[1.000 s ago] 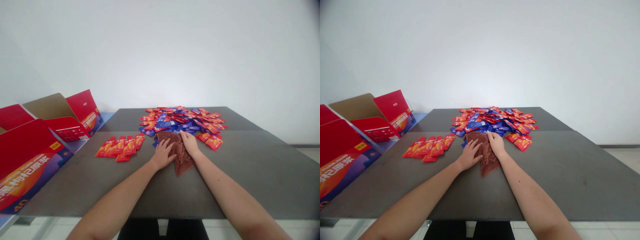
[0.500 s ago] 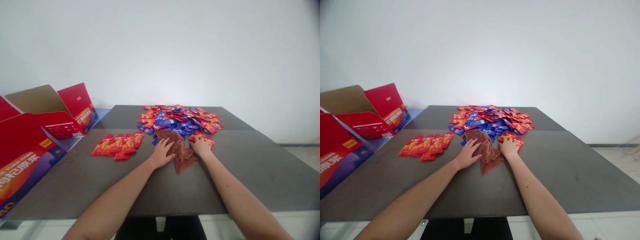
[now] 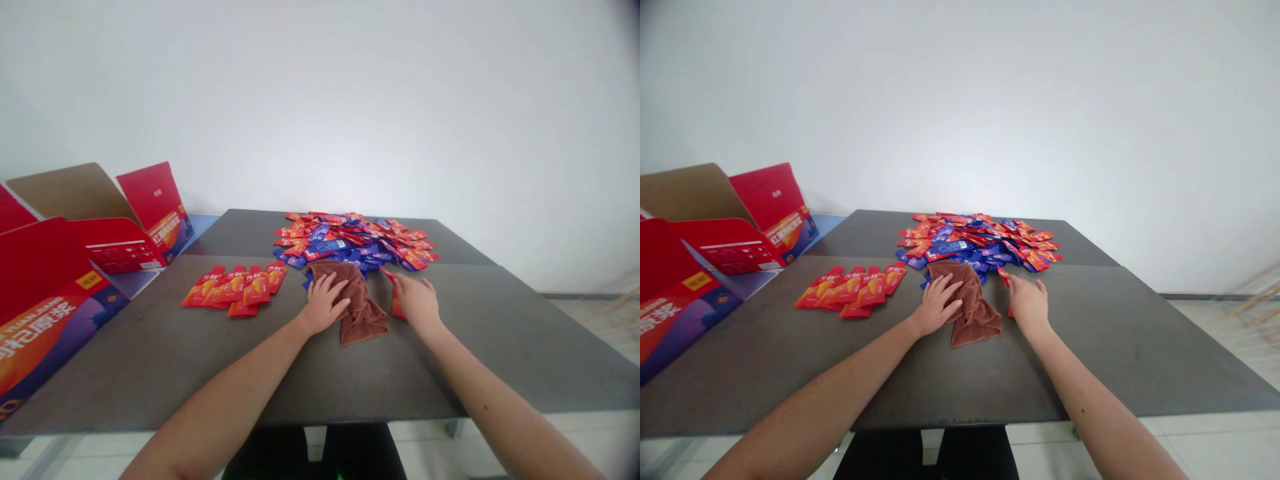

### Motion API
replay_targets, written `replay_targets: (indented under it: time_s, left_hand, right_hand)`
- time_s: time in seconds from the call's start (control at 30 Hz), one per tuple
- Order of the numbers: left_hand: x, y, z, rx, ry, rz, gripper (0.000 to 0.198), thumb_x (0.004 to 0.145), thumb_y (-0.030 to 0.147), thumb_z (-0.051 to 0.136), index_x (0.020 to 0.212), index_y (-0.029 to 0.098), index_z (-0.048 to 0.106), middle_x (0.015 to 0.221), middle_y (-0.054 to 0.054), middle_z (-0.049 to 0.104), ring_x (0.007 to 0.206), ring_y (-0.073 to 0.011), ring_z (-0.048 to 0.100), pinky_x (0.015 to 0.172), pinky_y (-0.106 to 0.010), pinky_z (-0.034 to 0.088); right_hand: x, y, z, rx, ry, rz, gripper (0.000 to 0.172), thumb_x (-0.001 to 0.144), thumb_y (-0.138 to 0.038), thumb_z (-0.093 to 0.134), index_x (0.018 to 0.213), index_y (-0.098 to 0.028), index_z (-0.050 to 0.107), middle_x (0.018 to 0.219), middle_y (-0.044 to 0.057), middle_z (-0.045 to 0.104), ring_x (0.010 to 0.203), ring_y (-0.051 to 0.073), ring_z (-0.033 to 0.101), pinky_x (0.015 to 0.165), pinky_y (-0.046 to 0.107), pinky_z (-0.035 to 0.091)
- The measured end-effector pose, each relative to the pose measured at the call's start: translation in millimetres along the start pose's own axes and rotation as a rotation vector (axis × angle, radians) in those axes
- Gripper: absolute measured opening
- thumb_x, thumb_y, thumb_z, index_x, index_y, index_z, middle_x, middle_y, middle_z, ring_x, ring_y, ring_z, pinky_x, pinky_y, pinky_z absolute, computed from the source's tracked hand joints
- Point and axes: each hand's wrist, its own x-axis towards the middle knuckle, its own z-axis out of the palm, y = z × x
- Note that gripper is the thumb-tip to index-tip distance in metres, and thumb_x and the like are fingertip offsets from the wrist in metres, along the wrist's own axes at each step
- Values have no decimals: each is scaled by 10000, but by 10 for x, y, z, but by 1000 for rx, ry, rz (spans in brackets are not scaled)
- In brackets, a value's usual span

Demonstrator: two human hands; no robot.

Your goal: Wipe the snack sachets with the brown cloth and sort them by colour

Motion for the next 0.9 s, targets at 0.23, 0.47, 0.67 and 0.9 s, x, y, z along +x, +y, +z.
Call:
replay_targets:
  time_s: [0.23, 0.47, 0.67, 0.9]
  left_hand:
    - [29, 292, -176, -1071, 67, -225, 570, 949, 550, 254, 1310, 192, 511, 1239, -133, 622, 1109, -231, 610, 965, -417, 477]
    - [-117, 239, -527, -1529, 408, -574, 389, 949, 377, 409, 1111, 104, 634, 1152, -142, 680, 1077, -219, 643, 943, -361, 509]
    - [-222, 182, -630, -1524, 462, -552, 442, 966, 426, 354, 1122, 119, 631, 1203, -142, 660, 1111, -243, 630, 959, -411, 500]
    - [-254, 303, -507, -1467, 413, -572, 429, 948, 447, 405, 1153, 143, 628, 1193, -125, 667, 1042, -246, 661, 893, -398, 531]
  right_hand:
    - [-229, -710, -314, 222, 323, -506, 326, 939, -205, 433, 1204, -219, 622, 1229, 98, 653, 1117, 234, 578, 1094, 483, 218]
    - [-250, -1041, 96, 429, 251, -709, 375, 917, -379, 501, 1231, -194, 588, 1313, 125, 573, 1213, 239, 504, 1076, 460, 299]
    - [-198, -838, 299, 210, 136, -204, 668, 790, -453, 645, 1351, -140, 460, 1280, 204, 536, 1125, 349, 532, 961, 502, 363]
    - [-53, -615, 102, 448, 164, -186, 291, 930, -281, 403, 1015, -184, 664, 967, 115, 647, 876, 243, 615, 765, 355, 454]
